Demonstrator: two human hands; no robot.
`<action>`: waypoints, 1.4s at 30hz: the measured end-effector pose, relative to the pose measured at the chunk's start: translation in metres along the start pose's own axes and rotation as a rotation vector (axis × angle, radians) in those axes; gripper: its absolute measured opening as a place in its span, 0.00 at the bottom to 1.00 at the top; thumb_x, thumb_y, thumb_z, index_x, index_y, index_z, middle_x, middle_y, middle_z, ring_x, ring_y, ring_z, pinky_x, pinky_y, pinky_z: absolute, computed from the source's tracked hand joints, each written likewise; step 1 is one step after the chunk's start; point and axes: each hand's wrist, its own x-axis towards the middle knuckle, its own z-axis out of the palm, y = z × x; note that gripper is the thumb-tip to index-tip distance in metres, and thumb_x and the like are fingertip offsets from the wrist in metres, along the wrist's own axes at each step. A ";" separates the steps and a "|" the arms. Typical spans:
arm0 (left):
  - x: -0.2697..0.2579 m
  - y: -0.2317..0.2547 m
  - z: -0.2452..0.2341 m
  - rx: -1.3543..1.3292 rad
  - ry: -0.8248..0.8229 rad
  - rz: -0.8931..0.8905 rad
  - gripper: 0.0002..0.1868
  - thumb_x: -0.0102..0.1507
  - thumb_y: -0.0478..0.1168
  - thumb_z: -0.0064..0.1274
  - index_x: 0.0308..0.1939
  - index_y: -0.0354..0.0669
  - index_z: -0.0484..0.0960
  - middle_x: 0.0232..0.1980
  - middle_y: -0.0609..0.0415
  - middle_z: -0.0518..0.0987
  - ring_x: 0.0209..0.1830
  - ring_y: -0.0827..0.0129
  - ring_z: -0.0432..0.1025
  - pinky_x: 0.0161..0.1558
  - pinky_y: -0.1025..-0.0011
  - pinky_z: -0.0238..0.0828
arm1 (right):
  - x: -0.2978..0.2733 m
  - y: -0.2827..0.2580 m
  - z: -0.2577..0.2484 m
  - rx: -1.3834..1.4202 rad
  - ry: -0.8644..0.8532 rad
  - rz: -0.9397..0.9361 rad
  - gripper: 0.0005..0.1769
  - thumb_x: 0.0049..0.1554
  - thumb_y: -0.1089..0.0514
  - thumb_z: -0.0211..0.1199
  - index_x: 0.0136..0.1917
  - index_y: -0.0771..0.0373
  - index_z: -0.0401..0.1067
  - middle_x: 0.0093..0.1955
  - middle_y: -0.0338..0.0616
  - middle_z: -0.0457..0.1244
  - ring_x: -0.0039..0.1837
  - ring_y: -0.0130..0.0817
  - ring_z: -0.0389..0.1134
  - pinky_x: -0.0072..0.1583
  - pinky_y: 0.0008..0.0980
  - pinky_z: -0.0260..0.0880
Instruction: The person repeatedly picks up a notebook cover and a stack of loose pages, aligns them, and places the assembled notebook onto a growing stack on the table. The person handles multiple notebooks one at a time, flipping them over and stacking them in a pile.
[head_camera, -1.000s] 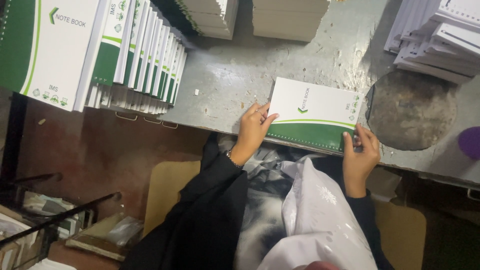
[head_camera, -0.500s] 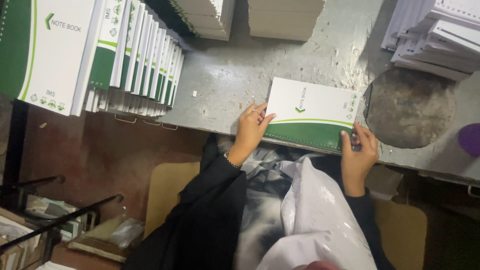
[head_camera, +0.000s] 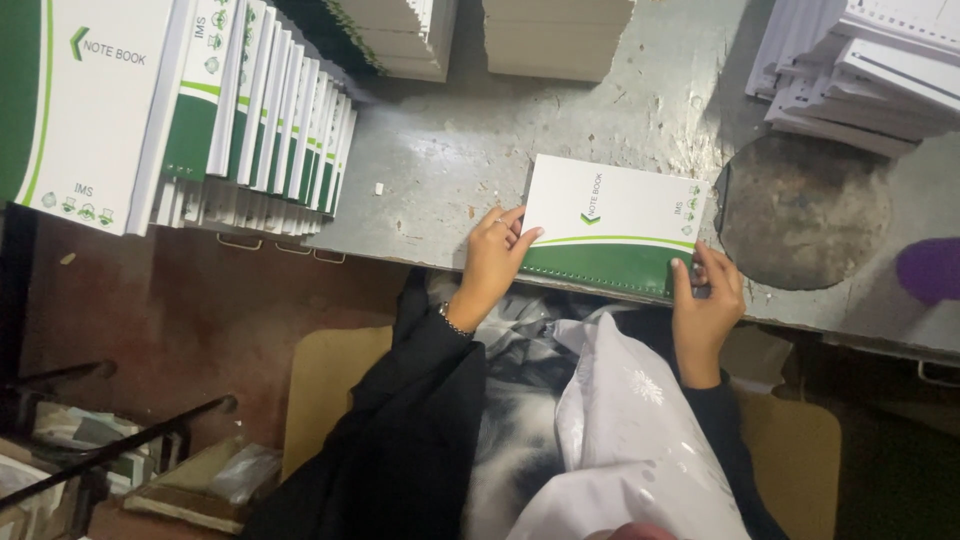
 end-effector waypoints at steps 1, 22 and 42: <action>0.001 0.000 0.000 -0.001 0.002 0.001 0.21 0.61 0.42 0.66 0.52 0.32 0.83 0.33 0.49 0.76 0.32 0.60 0.79 0.33 0.71 0.78 | 0.001 -0.002 0.000 0.000 0.000 -0.003 0.20 0.61 0.70 0.71 0.67 0.72 0.75 0.57 0.58 0.65 0.58 0.53 0.66 0.56 0.48 0.64; -0.012 0.040 -0.028 -0.173 0.002 -0.198 0.29 0.65 0.37 0.61 0.66 0.25 0.71 0.50 0.36 0.81 0.48 0.50 0.80 0.49 0.64 0.83 | -0.009 -0.028 -0.018 0.136 0.005 0.083 0.23 0.69 0.70 0.57 0.76 0.77 0.62 0.60 0.68 0.66 0.58 0.59 0.70 0.56 0.48 0.70; -0.047 0.058 -0.075 -0.150 -0.160 -0.373 0.21 0.68 0.41 0.52 0.61 0.30 0.79 0.59 0.38 0.81 0.45 0.49 0.82 0.47 0.56 0.79 | -0.055 -0.019 -0.031 0.485 -0.007 0.411 0.22 0.71 0.65 0.49 0.76 0.77 0.59 0.63 0.65 0.65 0.49 0.34 0.65 0.52 0.27 0.71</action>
